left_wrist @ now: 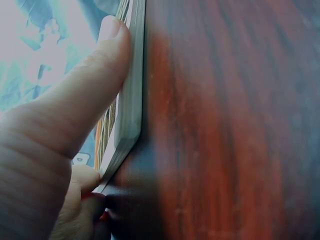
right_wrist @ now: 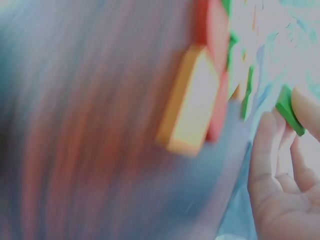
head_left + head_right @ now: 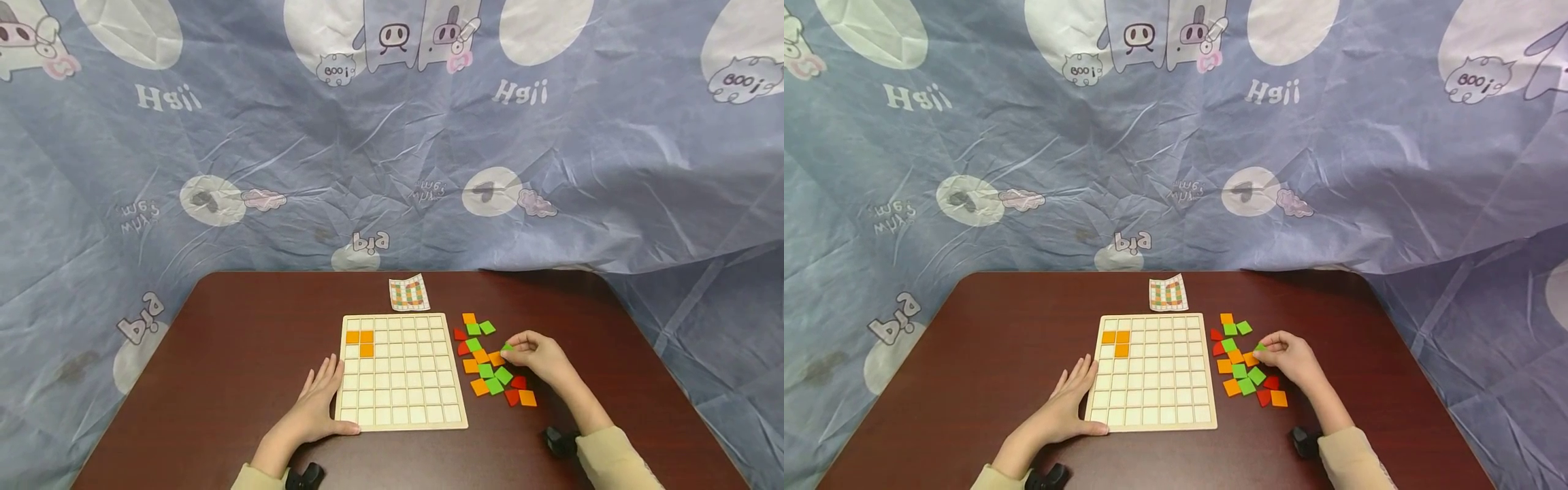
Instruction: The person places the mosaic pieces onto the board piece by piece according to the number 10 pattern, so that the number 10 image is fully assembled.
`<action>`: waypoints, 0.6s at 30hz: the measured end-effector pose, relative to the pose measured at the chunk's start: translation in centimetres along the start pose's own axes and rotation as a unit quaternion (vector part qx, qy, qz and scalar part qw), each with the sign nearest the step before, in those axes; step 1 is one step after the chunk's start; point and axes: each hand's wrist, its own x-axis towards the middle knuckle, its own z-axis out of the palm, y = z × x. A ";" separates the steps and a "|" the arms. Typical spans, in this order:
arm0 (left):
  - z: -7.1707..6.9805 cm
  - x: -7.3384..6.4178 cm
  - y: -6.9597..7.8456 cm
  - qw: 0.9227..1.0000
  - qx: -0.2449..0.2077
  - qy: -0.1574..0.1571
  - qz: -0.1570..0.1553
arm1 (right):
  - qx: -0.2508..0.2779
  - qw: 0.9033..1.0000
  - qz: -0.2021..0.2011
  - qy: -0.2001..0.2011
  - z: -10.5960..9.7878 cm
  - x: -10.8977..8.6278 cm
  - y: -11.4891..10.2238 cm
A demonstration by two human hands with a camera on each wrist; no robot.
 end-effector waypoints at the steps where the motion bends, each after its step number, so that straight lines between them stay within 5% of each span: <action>1: 0.0 0.0 0.0 1.000 0.002 0.000 -0.002 | 0.011 1.000 0.001 0.002 0.3 0.0 -0.5; 8: -0.3 -0.1 0.3 1.000 0.003 -0.003 -0.003 | 0.048 0.999 -0.004 0.008 2.6 0.3 -3.6; 18: -0.3 -0.1 0.3 1.000 0.003 0.002 -0.001 | 0.140 0.988 -0.020 -0.056 7.4 0.7 -7.6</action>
